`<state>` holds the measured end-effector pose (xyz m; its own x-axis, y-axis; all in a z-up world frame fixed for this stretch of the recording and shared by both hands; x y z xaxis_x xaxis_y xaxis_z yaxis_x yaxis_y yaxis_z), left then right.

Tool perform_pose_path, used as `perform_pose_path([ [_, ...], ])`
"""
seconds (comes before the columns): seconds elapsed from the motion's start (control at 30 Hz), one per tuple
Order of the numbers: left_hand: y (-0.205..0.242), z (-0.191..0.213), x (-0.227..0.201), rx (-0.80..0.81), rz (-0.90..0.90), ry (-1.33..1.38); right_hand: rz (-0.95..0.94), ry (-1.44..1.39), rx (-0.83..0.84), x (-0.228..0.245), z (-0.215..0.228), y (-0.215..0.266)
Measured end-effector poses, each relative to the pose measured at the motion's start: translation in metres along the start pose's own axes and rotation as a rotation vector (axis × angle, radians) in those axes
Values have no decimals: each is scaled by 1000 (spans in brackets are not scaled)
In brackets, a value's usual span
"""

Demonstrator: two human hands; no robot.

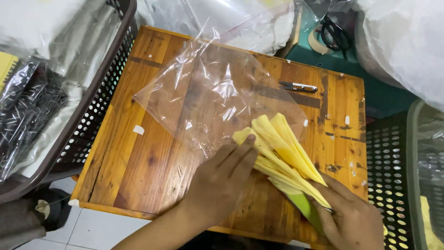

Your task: The person folds a yellow t-shirt and places it into a clear plastic bag on a wooden table. They smooth the shirt inside the bag, then cut a piece of tape with scissors and write on it with a pencil before placing the tape on the package.

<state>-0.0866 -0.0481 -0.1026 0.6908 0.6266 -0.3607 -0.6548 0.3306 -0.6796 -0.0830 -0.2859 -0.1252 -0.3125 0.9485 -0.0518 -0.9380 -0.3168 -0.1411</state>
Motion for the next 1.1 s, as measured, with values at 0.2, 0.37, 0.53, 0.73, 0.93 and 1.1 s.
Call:
perform_pose_path([
  [0.2, -16, -12, -16, -73, -74, -47, 202, -41, 13, 35, 7, -14],
  [0.37, -22, -11, -34, -136, -131, -54, 70, -145, -4, 37, 1, -20],
  [0.53, -21, -3, -37, -134, -123, -135, -14, -351, -120, 46, 16, -28],
  [0.73, -21, -16, -37, -154, -74, 109, -11, -70, -221, 40, -32, -14],
  [0.93, -21, -35, -40, -221, -22, 520, -327, 74, 227, 15, -104, -14],
  [1.1, -21, -41, -27, -20, 39, 553, 38, -470, -181, 32, -47, -43],
])
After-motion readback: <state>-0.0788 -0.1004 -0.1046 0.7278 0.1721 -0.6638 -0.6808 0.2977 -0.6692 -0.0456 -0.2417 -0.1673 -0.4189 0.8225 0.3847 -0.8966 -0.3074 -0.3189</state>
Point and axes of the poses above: each hand's wrist, its own y-axis away from the middle knuckle, its own z-axis out of the back of the hand, x = y × z, the point moved 3 cm from there along -y, towards the middle knuckle, and after that the axes turned 9 degrees about y, right-handed, at the moved point
